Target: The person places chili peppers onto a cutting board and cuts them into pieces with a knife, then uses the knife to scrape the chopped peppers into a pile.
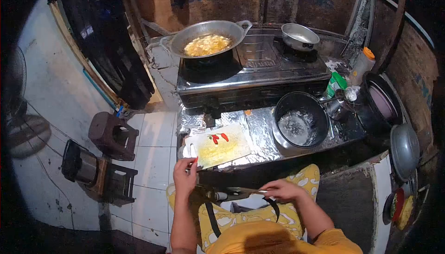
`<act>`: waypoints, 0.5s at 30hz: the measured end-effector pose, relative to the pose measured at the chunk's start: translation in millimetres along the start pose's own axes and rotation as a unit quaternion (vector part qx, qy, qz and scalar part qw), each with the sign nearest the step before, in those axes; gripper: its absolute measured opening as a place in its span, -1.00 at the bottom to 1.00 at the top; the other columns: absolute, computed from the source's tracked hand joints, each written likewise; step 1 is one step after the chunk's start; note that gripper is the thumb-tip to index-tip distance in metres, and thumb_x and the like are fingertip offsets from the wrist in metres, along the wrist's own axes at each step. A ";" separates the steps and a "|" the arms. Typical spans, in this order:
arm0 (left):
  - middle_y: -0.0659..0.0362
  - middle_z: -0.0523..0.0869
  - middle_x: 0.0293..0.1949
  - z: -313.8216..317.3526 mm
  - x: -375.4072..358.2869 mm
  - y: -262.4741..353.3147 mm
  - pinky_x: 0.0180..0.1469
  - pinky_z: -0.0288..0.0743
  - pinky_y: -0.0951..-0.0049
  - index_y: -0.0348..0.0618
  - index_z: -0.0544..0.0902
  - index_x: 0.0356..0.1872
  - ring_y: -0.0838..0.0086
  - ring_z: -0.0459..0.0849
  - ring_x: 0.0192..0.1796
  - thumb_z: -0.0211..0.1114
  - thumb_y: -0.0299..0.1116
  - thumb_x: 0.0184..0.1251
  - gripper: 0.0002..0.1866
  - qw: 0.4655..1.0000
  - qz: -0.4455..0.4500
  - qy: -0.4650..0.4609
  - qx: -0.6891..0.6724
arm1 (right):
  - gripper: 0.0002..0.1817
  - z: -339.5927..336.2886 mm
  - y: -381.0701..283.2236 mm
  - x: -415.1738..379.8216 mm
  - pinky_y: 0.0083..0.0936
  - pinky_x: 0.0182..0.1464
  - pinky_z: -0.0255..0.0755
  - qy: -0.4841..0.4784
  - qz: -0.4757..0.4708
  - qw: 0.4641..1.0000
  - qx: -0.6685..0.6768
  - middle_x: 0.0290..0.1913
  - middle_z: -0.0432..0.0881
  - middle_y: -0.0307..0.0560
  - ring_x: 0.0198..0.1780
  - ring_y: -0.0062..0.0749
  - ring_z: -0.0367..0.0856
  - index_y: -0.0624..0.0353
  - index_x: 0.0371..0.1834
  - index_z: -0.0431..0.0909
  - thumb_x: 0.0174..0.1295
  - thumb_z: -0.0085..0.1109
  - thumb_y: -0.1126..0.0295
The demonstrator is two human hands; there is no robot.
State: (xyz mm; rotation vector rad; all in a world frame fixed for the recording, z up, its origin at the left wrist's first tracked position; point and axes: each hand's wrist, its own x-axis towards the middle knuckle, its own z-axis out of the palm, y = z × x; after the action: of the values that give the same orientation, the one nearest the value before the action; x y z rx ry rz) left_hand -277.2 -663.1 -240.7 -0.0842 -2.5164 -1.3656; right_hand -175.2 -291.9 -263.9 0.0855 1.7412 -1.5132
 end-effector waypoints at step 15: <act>0.06 0.67 -0.34 99.5 32.1 12.0 -0.12 0.49 0.15 -0.16 0.74 -0.27 0.08 0.58 -0.21 0.37 -0.39 0.23 -0.89 0.967 0.213 -0.088 0.109 | -0.53 58.1 -45.7 1.8 -0.12 -0.01 0.53 0.385 -0.234 0.852 -0.266 -0.02 0.63 0.24 -0.01 0.16 0.63 0.11 0.33 0.43 0.33 0.07 0.40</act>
State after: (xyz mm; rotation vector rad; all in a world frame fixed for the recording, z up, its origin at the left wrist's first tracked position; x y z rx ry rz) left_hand -327.0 -576.5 -273.7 -0.6861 -2.5670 -0.9402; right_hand -170.6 -355.0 -225.8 -0.0296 2.9612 -1.3283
